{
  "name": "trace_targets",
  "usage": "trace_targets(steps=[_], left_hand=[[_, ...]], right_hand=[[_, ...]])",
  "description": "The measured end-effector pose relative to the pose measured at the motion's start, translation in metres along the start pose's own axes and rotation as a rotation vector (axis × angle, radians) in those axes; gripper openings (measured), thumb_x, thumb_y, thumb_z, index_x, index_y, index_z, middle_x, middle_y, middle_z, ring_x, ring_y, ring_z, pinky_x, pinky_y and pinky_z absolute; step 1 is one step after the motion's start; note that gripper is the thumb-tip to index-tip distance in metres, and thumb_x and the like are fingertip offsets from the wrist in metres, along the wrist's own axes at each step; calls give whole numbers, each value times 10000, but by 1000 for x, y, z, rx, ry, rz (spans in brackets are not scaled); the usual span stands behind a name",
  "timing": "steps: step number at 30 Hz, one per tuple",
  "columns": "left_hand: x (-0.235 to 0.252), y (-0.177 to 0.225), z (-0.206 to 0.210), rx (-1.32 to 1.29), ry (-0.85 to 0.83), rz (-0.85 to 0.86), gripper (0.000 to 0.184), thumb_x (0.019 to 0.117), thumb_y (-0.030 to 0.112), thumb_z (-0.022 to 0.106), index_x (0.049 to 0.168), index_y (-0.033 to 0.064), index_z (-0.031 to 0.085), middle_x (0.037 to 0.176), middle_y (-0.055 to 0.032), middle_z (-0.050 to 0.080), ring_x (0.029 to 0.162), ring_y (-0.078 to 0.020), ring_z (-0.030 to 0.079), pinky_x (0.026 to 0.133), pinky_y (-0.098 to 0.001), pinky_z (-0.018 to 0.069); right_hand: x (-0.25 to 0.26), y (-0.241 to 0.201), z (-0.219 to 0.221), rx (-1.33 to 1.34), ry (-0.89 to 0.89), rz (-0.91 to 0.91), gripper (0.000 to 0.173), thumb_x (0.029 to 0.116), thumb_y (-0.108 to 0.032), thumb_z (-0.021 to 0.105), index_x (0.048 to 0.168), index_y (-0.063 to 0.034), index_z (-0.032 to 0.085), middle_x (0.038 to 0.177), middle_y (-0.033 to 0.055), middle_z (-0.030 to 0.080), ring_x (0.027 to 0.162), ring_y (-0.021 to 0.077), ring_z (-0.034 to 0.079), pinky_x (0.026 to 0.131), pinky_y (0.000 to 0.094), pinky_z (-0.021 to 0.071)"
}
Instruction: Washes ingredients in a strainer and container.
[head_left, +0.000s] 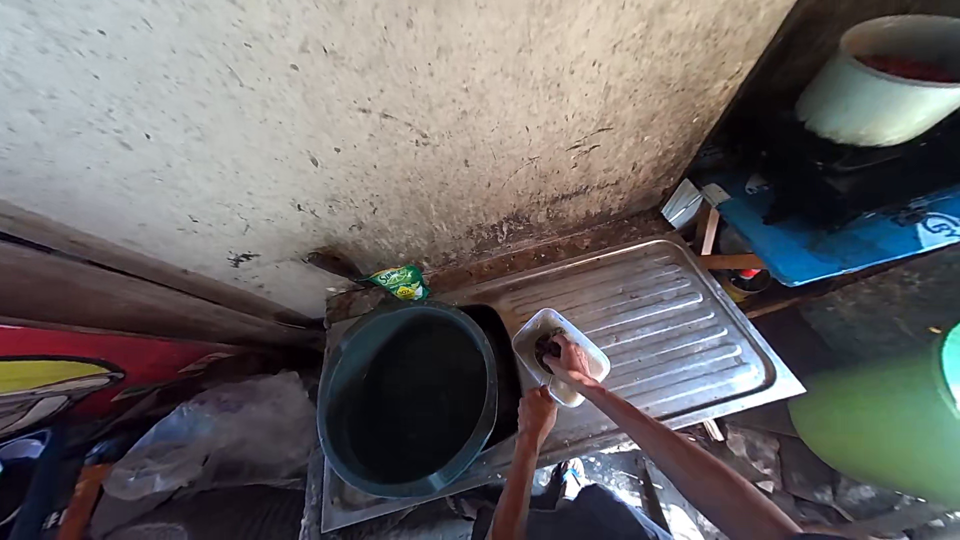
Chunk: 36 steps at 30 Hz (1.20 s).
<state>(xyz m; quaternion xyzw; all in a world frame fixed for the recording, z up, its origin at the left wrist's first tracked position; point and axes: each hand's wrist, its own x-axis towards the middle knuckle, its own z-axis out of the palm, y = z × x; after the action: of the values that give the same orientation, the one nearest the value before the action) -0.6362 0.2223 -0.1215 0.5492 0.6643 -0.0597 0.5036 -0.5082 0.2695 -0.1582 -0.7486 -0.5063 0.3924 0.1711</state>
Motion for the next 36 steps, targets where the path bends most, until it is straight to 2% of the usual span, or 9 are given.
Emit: trace_targets(steps=[3, 6, 9, 12, 15, 18, 24, 30, 36], left_hand=[[1, -2, 0, -6, 14, -16, 510, 1135, 318, 311, 1207, -49, 656, 1251, -270, 650, 1227, -391, 617, 1027, -563, 478], [3, 1, -1, 5, 16, -24, 520, 1133, 340, 313, 1196, -34, 668, 1250, -255, 660, 1224, -377, 627, 1024, -557, 488], [6, 1, -2, -35, -5, -14, 534, 1140, 320, 284, 1191, -57, 660, 1248, -275, 651, 1221, -392, 619, 1026, -565, 477], [4, 1, -2, -31, -2, -31, 531, 1139, 316, 285, 1183, -59, 659, 1247, -275, 648, 1219, -391, 620, 1020, -562, 477], [3, 3, -4, -4, 9, -46, 533, 1135, 344, 298, 1196, -41, 662, 1273, -257, 647, 1238, -379, 616, 1026, -559, 483], [6, 3, -5, -24, -5, -56, 533, 1136, 345, 293, 1230, -40, 649, 1297, -260, 636, 1256, -379, 605, 1039, -564, 475], [2, -3, -10, -8, 3, -72, 544, 1132, 363, 303, 1191, -41, 663, 1256, -261, 654, 1225, -385, 622, 1013, -574, 487], [3, 2, -12, -6, -3, -87, 542, 1134, 367, 291, 1243, -30, 645, 1287, -252, 647, 1246, -373, 619, 1024, -568, 488], [0, 0, -8, 14, 19, -89, 544, 1132, 367, 283, 1211, -18, 659, 1269, -239, 658, 1227, -367, 630, 1003, -569, 499]], right_hand=[[13, 2, -27, -215, -297, -156, 372, 908, -155, 703, 1246, -3, 676, 1256, 251, 654, 1205, 411, 605, 1007, 601, 451], [11, -12, -34, -572, -293, -234, 439, 850, -58, 707, 1275, 1, 615, 1353, 295, 540, 1245, 479, 541, 963, 616, 472], [3, -12, -10, -330, -71, -66, 475, 898, -84, 642, 1364, -43, 562, 1324, 238, 608, 1205, 419, 611, 957, 571, 502], [3, -4, -15, -97, -176, -31, 455, 927, -161, 665, 1359, -38, 590, 1266, 245, 654, 1194, 410, 623, 1005, 590, 465], [13, -11, -38, -388, -327, -184, 455, 881, -116, 693, 1310, 3, 599, 1258, 267, 629, 1189, 439, 600, 972, 614, 463], [6, -22, -24, -461, -155, -134, 670, 893, -67, 660, 1505, -12, 393, 1312, 273, 591, 1200, 448, 602, 977, 577, 489], [13, -10, -33, -219, -331, -129, 433, 916, -166, 694, 1319, -20, 626, 1270, 255, 642, 1204, 422, 602, 1007, 612, 451], [7, -15, -8, -241, -69, -80, 574, 911, -117, 644, 1462, -78, 486, 1317, 230, 629, 1166, 416, 642, 956, 573, 507], [11, -20, -46, -346, -299, -134, 549, 878, -147, 707, 1384, -29, 531, 1234, 272, 639, 1162, 452, 615, 951, 630, 474]])
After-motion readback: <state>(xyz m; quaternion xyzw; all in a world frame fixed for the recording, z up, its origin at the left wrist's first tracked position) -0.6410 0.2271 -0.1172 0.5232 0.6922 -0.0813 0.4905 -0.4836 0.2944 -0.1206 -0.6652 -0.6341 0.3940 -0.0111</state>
